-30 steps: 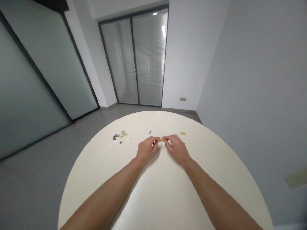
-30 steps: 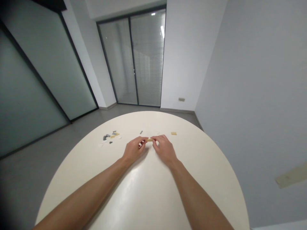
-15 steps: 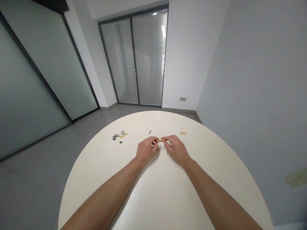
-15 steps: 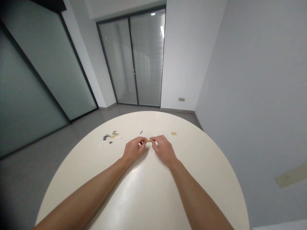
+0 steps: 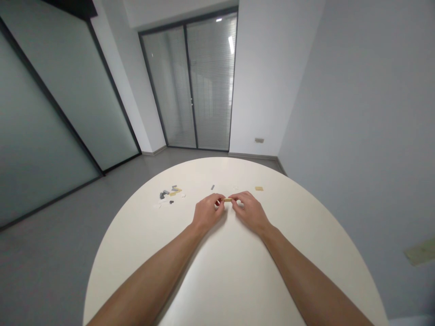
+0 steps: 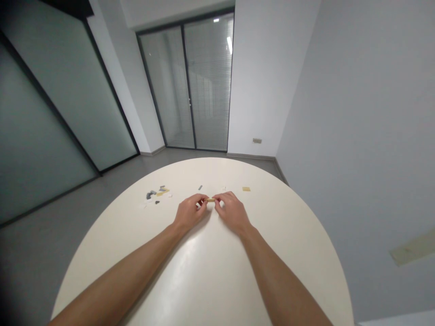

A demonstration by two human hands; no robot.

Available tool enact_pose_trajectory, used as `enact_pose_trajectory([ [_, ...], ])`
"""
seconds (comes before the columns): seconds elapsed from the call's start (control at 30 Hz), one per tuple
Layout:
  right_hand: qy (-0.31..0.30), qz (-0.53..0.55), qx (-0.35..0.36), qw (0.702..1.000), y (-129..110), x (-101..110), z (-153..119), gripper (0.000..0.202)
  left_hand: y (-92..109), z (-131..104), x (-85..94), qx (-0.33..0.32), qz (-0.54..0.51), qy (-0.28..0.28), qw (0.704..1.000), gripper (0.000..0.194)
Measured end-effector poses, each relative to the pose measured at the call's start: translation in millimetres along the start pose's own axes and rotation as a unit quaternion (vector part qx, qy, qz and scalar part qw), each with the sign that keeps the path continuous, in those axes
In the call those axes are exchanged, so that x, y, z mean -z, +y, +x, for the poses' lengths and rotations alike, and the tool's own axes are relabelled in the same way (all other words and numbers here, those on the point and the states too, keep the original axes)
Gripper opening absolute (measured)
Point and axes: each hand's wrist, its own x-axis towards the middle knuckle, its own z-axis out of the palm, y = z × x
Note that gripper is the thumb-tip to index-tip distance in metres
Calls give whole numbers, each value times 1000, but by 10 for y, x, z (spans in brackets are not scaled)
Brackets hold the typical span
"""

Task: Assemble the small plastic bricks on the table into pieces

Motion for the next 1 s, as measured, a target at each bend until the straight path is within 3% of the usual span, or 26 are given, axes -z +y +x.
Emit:
enact_pose_trajectory([
  [1.0, -4, -21, -4, 1000, -42, 6, -6, 8, 43, 6, 23, 0, 5, -16, 1000, 16],
])
